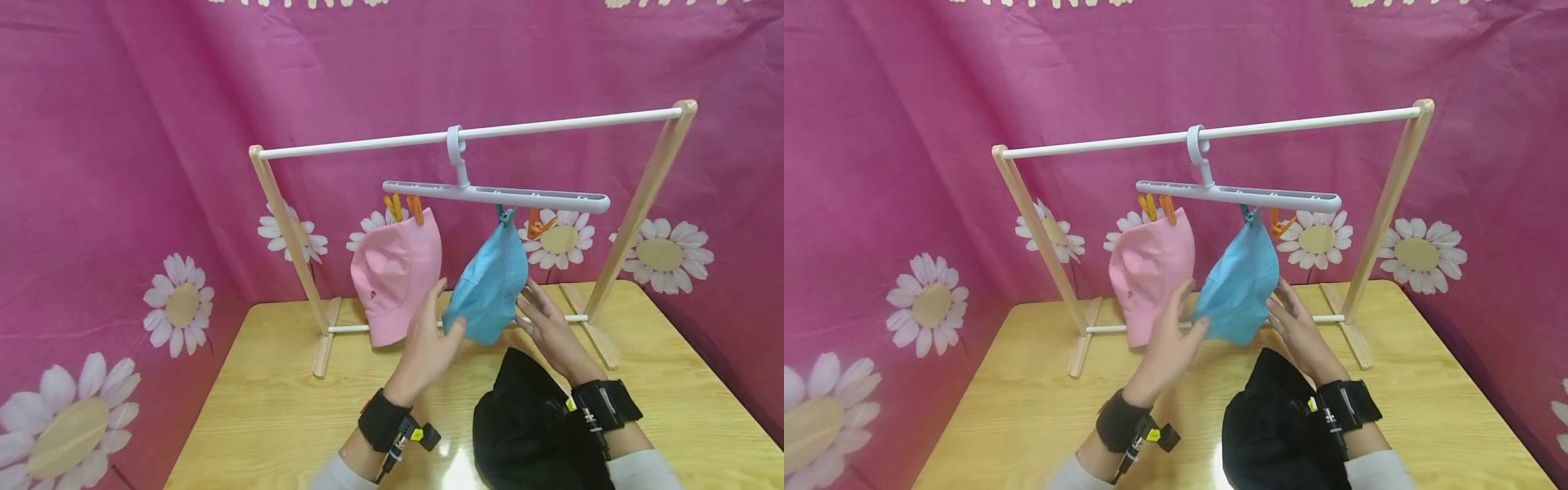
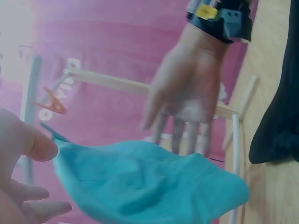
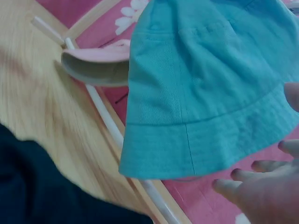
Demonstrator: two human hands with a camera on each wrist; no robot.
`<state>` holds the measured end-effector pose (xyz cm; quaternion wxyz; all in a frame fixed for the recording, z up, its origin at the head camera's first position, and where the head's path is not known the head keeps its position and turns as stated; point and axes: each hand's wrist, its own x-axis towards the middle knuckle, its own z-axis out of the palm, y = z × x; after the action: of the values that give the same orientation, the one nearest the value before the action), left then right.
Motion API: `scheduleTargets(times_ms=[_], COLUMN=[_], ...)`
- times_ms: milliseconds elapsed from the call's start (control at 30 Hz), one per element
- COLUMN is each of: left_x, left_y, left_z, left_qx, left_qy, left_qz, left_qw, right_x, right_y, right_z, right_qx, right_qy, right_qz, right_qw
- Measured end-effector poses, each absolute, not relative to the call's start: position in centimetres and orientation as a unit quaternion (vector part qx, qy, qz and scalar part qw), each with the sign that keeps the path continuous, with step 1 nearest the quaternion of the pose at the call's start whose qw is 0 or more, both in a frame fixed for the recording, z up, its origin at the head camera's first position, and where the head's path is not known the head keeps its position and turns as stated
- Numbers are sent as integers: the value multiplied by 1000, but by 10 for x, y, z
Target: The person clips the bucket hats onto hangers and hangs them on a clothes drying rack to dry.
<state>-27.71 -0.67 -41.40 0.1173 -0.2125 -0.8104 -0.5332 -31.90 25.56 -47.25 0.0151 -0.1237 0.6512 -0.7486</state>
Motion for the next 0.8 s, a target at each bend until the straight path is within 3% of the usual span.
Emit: scheduleTargets(times_ms=[267,400,500,667,800], left_x=[-244,-239,-235,-235,-243], left_y=[-10,-6,-5,6,20], left_z=[-436,-452,-462,-482,-497], left_qx=[-217,-227,-233,-219,-206], left_qy=[-790,-753,-742,-773,-808], left_qz=[-535,-576,-606,-595,-550], left_qw=[208,221,169,20,-45], right_x=[-300,-297,-300,-299,-292], right_y=[282,290,293,301,310], right_z=[-481,-487,-492,-503,-507], right_qx=[-114,-131,-142,-130,-120], right_qy=[738,774,771,771,797], right_qz=[-665,-619,-620,-617,-578], right_qw=[27,27,42,92,128])
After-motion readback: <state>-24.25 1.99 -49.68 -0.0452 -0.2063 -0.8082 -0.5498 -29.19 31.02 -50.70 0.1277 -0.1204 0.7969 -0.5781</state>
